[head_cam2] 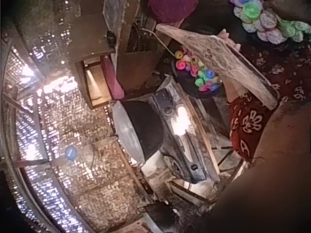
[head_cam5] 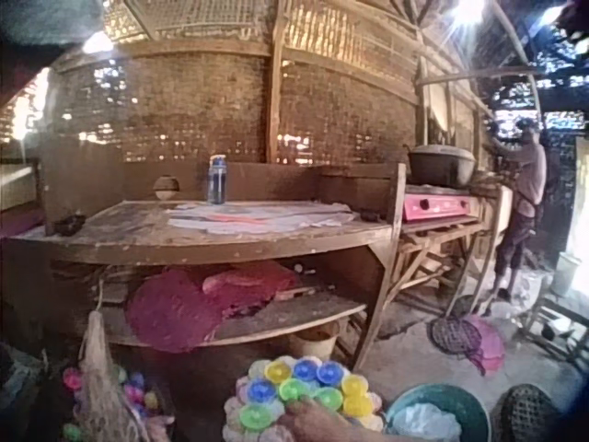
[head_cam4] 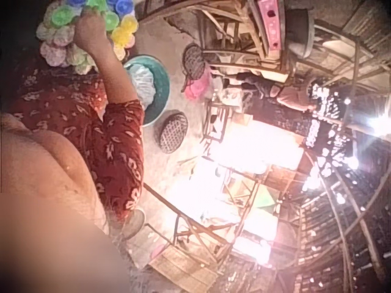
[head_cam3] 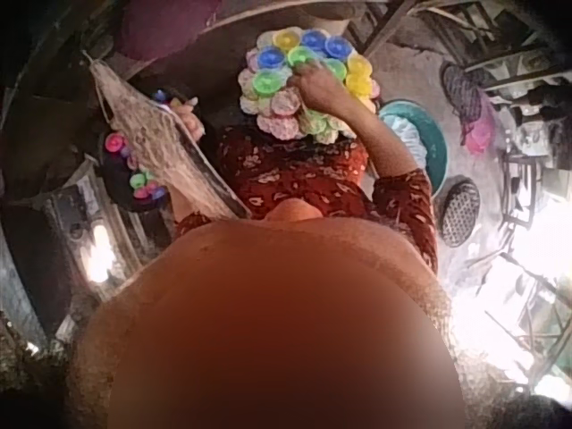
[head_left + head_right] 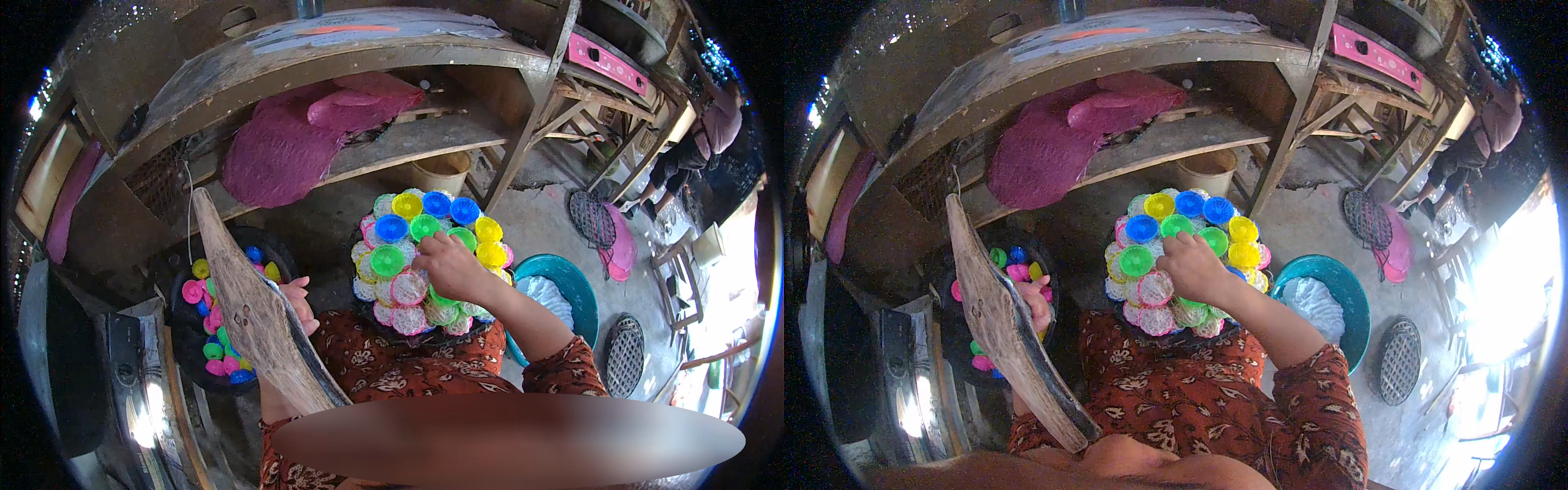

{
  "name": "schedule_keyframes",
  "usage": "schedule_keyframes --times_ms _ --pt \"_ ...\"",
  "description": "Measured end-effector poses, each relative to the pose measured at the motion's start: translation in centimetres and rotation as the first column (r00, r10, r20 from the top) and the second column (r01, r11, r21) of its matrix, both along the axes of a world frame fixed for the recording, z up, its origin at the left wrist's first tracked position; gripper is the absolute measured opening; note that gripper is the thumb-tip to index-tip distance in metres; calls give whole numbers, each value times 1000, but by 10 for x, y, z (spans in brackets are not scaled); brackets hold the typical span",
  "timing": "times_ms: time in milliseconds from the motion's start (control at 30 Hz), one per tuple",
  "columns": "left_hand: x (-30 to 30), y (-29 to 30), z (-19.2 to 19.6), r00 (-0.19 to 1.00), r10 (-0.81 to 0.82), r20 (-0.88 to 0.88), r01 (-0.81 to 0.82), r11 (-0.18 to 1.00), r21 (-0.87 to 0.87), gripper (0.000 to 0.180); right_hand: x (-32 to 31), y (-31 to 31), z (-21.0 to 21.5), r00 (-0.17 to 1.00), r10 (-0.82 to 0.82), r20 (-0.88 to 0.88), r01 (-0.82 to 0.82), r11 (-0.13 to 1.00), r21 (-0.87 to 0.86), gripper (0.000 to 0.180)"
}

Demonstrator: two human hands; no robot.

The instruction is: The person uses a wooden mold to wrap white cotton candy around a central rod, then places colorful plastic caps onto the finished rolls. The process is repeated multiple times, with the person picking up cotton candy, wrapping it, and capping each roll.

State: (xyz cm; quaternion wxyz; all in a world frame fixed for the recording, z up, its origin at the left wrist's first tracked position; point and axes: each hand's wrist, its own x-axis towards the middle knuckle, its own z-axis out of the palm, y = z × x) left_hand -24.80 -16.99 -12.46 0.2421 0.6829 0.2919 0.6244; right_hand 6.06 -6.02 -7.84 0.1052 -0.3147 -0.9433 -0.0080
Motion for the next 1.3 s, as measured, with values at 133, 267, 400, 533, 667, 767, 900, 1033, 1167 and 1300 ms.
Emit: schedule_keyframes --times_ms 133,267,400,533,667,767,900,1033,1167,1300 --pt "9 -3 10 964 242 -111 -265 915 -305 45 0 -11 21 958 55 -282 -140 946 -293 33" --pt "51 27 35 928 356 -111 -372 872 -319 45 -11 -41 41 801 -100 -591 -540 306 -784 72" --pt "77 44 73 772 417 -479 -515 853 -89 47 -6 -48 59 835 -260 -485 -445 202 -873 70" --pt "85 50 116 977 -211 -30 196 945 -260 68 22 -56 66 807 -322 -495 -521 8 -854 65" --pt "41 75 154 283 -554 783 805 581 120 61 29 -58 61 881 -311 -358 -390 -45 -920 73" --pt "21 118 154 165 -543 823 855 495 154 62 30 -41 57 885 -377 -275 -293 8 -956 73" --pt "15 139 118 242 -472 848 743 652 151 57 23 -10 52 906 -389 -169 -159 57 -986 70" --pt "9 143 87 187 -377 907 671 724 162 53 12 -4 50 919 -377 -116 -54 173 -983 71" --pt "8 138 60 175 -234 956 598 797 85 47 3 -11 52 910 -413 -24 119 316 -941 76" --pt "7 136 41 118 -194 974 582 808 91 44 -4 -20 49 895 -447 0 179 359 -916 75"
